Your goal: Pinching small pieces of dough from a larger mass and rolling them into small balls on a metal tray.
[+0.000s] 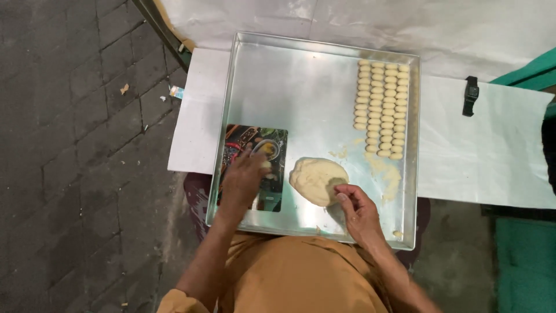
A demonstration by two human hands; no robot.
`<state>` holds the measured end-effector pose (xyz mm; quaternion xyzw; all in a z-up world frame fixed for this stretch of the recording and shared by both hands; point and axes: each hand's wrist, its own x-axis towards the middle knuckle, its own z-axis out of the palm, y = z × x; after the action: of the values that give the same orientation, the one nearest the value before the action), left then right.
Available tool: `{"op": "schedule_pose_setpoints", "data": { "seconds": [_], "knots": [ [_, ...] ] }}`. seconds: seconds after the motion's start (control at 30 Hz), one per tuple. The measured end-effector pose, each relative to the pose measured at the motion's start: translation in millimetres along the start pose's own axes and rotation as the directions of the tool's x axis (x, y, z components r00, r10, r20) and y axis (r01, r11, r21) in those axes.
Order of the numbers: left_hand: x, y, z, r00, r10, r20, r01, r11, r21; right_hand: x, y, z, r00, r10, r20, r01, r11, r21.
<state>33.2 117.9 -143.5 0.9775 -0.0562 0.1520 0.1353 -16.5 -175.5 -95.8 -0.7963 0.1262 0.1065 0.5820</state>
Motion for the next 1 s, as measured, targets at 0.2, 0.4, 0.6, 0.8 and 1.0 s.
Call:
{"op": "schedule_pose_setpoints", "data": {
  "seconds": [0.2, 0.4, 0.6, 0.8, 1.0],
  "knots": [
    [14.0, -26.7, -9.9, 0.997, 0.05, -0.065, -0.053, 0.998, -0.042, -5.8, 7.7, -7.8, 0.996, 0.038, -0.082, -0.041, 0.999, -0.032],
    [17.3, -48.1, -23.5, 0.982, -0.079, -0.169, 0.042, 0.975, -0.216, -1.7, 14.5, -8.2, 0.993, -0.004, -0.117, 0.012, 0.998, 0.065],
    [7.7, -55.9, -39.8, 0.982, -0.162, -0.096, 0.133, 0.958, -0.255, 3.6, 16.0, -6.6, 0.989, -0.059, -0.135, 0.064, 0.997, 0.031],
    [2.5, -56.8, -38.3, 0.981, -0.151, -0.121, 0.114, 0.957, -0.268, 1.5, 17.1, -6.6, 0.986, -0.08, -0.143, 0.079, 0.997, -0.013],
    [4.4, -57.6, -26.4, 0.985, -0.144, -0.1, 0.108, 0.946, -0.306, 1.2, 20.3, -7.7, 0.986, -0.063, -0.156, 0.061, 0.998, -0.016]
  ]
}}
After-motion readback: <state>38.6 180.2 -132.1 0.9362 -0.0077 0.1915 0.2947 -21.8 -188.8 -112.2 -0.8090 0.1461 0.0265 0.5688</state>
